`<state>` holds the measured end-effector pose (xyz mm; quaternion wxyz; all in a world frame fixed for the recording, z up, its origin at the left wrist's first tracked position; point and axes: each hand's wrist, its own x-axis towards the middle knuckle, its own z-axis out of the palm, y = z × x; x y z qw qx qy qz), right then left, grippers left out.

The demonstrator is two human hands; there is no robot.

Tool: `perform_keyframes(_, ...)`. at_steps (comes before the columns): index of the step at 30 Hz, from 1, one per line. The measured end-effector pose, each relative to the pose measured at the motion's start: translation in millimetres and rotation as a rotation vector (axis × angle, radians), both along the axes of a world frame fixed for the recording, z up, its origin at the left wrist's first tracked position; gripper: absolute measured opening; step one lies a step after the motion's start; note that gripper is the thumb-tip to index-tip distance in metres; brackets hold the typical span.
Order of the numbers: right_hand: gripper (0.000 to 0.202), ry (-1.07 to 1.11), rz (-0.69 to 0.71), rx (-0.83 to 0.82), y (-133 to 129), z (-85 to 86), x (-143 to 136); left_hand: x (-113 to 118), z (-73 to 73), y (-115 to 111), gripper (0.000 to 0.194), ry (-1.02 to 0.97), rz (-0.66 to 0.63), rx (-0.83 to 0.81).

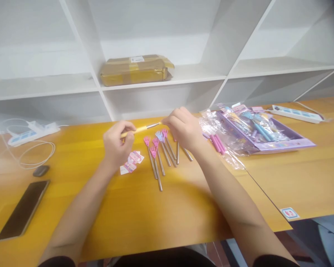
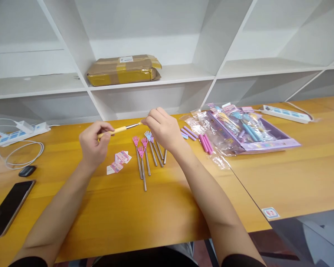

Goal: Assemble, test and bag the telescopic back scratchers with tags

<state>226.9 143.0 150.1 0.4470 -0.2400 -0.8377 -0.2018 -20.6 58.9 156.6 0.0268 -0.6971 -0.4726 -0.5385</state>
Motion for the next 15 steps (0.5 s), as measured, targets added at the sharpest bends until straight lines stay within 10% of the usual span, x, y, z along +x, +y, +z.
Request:
perform_keyframes(6,0.02,0.006,-0.042,-0.068,14.0,-0.4,10.4,-7.6,-3.1,14.2,0.018,0.09,-0.047,-0.413)
perform_keyframes(10,0.015,0.048,0.01,-0.094,13.5,-1.5,8.5,-6.6,-10.9,16.4,0.024,0.005,-0.302,-0.724)
perform_keyframes(15,0.016,0.04,0.069,-0.213,-2.9,-29.3,4.8,13.8,-67.5,-18.6,0.037,-0.488,-0.674,-1.06)
